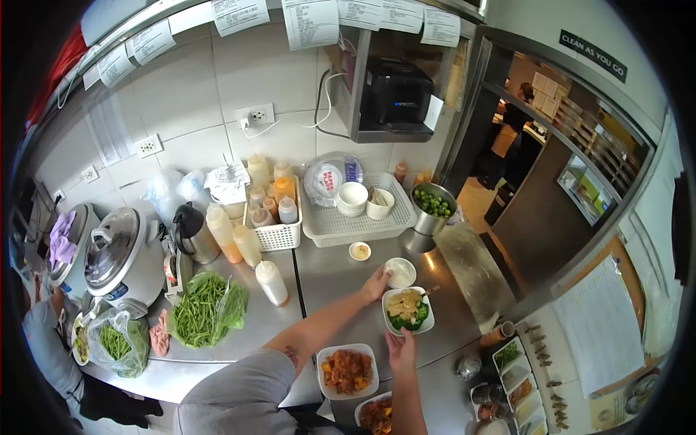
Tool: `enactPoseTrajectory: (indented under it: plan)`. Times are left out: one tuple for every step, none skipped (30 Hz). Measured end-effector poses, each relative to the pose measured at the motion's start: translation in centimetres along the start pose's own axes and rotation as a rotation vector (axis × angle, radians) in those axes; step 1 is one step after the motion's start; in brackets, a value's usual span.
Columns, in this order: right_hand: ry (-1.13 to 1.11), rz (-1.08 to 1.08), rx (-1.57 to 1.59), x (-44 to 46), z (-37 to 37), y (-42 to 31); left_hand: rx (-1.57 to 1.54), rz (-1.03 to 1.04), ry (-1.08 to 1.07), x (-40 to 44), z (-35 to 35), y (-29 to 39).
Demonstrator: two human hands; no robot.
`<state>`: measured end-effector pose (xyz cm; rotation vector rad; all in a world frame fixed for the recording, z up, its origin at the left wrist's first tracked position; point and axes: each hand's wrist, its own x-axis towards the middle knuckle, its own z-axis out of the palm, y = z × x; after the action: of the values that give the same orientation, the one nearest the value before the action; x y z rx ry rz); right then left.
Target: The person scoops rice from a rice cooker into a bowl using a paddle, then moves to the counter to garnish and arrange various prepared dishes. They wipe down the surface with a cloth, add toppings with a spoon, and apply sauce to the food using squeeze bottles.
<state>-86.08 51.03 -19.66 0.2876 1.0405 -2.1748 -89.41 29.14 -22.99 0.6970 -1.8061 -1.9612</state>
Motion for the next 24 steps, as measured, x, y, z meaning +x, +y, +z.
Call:
enactPoseTrajectory:
  plan:
    - [0.006, -0.007, 0.005, 0.4, -0.5, 0.0, 0.021, 0.064, -0.007, 0.9, 0.1, -0.9]
    - [0.014, -0.016, 0.011, 0.8, -0.7, -0.2, 0.017, 0.010, -0.014, 1.0, 0.6, -0.5]
    - [0.013, -0.016, 0.015, 1.5, -0.9, -0.6, -0.001, 0.021, -0.022, 1.5, 0.9, 0.0]
    - [0.017, -0.019, 0.021, 1.8, -1.0, -1.2, -0.020, 0.029, -0.035, 2.2, 1.3, 0.0]
    - [0.026, -0.022, 0.029, 2.0, -0.9, -1.8, -0.037, 0.034, -0.053, 3.1, 1.7, -0.9]
    - [-0.013, -0.055, 0.014, 2.4, -0.7, -2.0, -0.024, 0.103, -0.069, 4.2, 1.8, -1.9]
    - [-0.014, -0.102, 0.022, 2.1, -0.5, -2.5, 0.290, 0.300, -0.080, 5.3, 1.4, -2.8]
    - [-0.022, -0.136, 0.009, 2.9, -0.7, -2.4, 0.589, 0.510, -0.142, 7.1, 0.9, -4.5]
    - [0.040, -0.202, 0.016, 4.0, -1.4, -1.8, 1.084, 0.768, -0.156, 8.6, 0.5, -6.6]
    - [0.098, -0.233, 0.025, 4.3, -1.1, -1.9, 0.955, 0.597, -0.269, 7.6, 0.8, -3.9]
    - [0.128, -0.246, 0.058, 4.3, -0.5, -2.3, 0.487, 0.394, -0.279, 8.6, 1.4, -4.1]
    - [0.113, -0.218, 0.043, 4.5, -0.9, -2.7, 0.214, 0.261, -0.421, 6.9, 2.4, -2.1]
    - [0.179, -0.191, 0.027, 5.2, -1.8, -2.3, -0.047, 0.096, -0.521, 6.0, 3.0, 0.9]
    - [0.162, -0.216, -0.038, 5.7, -2.5, -2.4, -0.058, -0.192, -0.379, 8.4, 2.6, -1.8]
    - [0.126, -0.222, -0.118, 5.3, -3.6, -2.3, -0.077, -0.269, -0.374, 8.6, 2.6, -2.0]
    - [0.166, -0.298, -0.201, 3.1, -4.3, -2.6, -0.105, -0.333, -0.340, 7.9, 2.7, -1.5]
    - [0.196, -0.361, -0.292, 0.3, -4.1, -3.1, -0.117, -0.397, -0.284, 6.0, 3.3, -0.6]
    - [0.217, -0.416, -0.396, -2.5, -3.8, -3.7, -0.135, -0.457, -0.215, 3.9, 3.8, 0.6]
    - [0.232, -0.394, -0.344, -5.1, -4.1, -4.2, -0.163, -0.513, -0.134, 2.1, 4.1, 1.1]
    - [0.238, -0.369, -0.299, -7.7, -4.5, -4.6, -0.312, -0.507, -0.191, 1.3, 4.4, 0.7]
    - [0.237, -0.341, -0.257, -9.6, -4.7, -4.5, -0.414, -0.507, -0.199, 0.9, 4.9, 0.5]
    - [0.209, -0.333, -0.293, -10.6, -4.6, -4.1, -0.514, -0.500, -0.204, 0.6, 5.8, 0.9]
    - [0.179, -0.328, -0.330, -11.5, -4.5, -3.7, -0.616, -0.487, -0.209, 0.3, 6.4, 1.5]
    - [0.148, -0.326, -0.369, -12.3, -4.5, -3.7, -0.706, -0.523, -0.188, 0.0, 6.9, 2.2]
